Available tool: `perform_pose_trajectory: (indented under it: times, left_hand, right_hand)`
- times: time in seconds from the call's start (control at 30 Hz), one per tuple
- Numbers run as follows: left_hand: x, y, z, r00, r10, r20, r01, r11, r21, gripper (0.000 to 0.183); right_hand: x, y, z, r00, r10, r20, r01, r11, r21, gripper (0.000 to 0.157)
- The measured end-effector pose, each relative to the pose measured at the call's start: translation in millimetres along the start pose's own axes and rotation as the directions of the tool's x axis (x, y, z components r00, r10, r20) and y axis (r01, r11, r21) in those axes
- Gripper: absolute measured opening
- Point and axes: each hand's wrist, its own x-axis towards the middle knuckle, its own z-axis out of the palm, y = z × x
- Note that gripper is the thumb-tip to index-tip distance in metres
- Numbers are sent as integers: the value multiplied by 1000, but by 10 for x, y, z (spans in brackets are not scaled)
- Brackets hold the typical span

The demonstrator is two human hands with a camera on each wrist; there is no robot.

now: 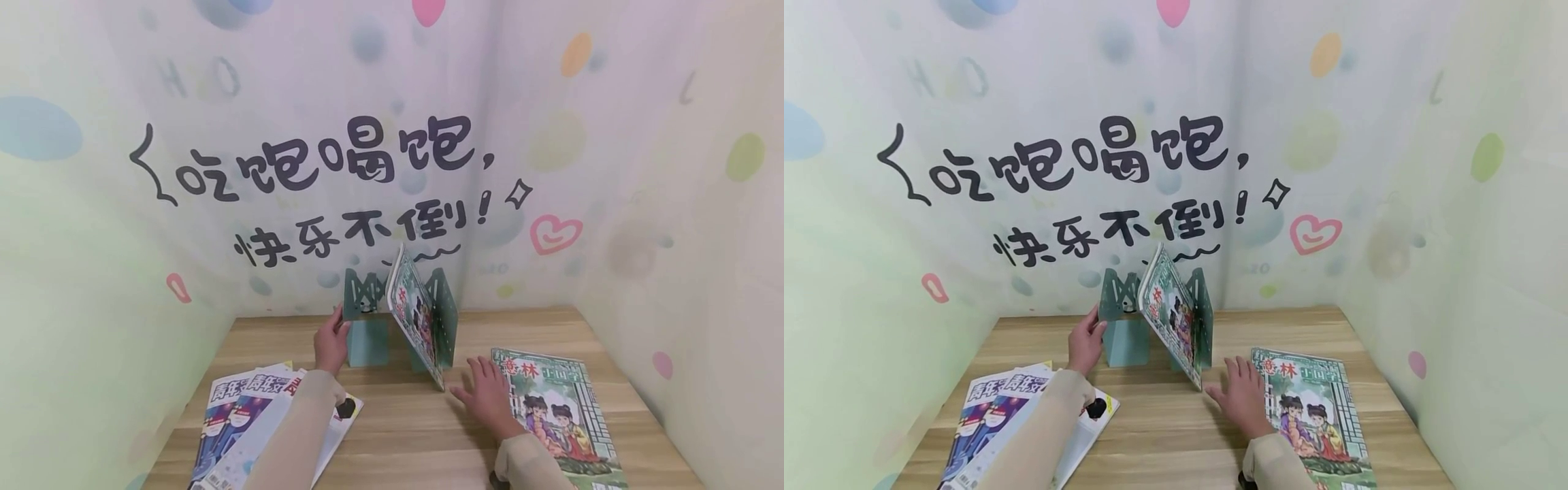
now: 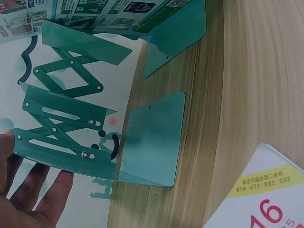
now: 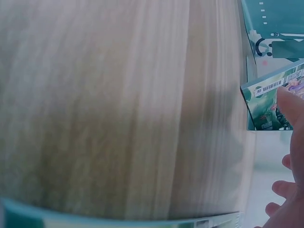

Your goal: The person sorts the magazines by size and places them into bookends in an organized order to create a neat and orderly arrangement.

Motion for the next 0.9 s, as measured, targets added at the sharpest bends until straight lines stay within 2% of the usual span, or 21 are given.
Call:
perform_pose_trajectory:
  times: [0.17,0.57,0.7,0.9]
  left_hand:
    - [5,-3,-3,1000,2,5,-2,1000,2,49]
    - [24,-15,2,1000,-4,-6,4,1000,10,48]
    - [22,-10,0,1000,-5,2,5,1000,8,49]
    - [15,1,-7,1000,-8,3,8,1000,5,49]
  right_hand:
    - [-13,75,43,999,24,37,-23,999,-34,84]
    - [-81,239,-6,990,78,117,-67,993,-95,98]
    - [-81,304,-28,984,126,128,-117,990,-75,102]
    - [-85,338,-78,958,218,185,-211,976,-59,106]
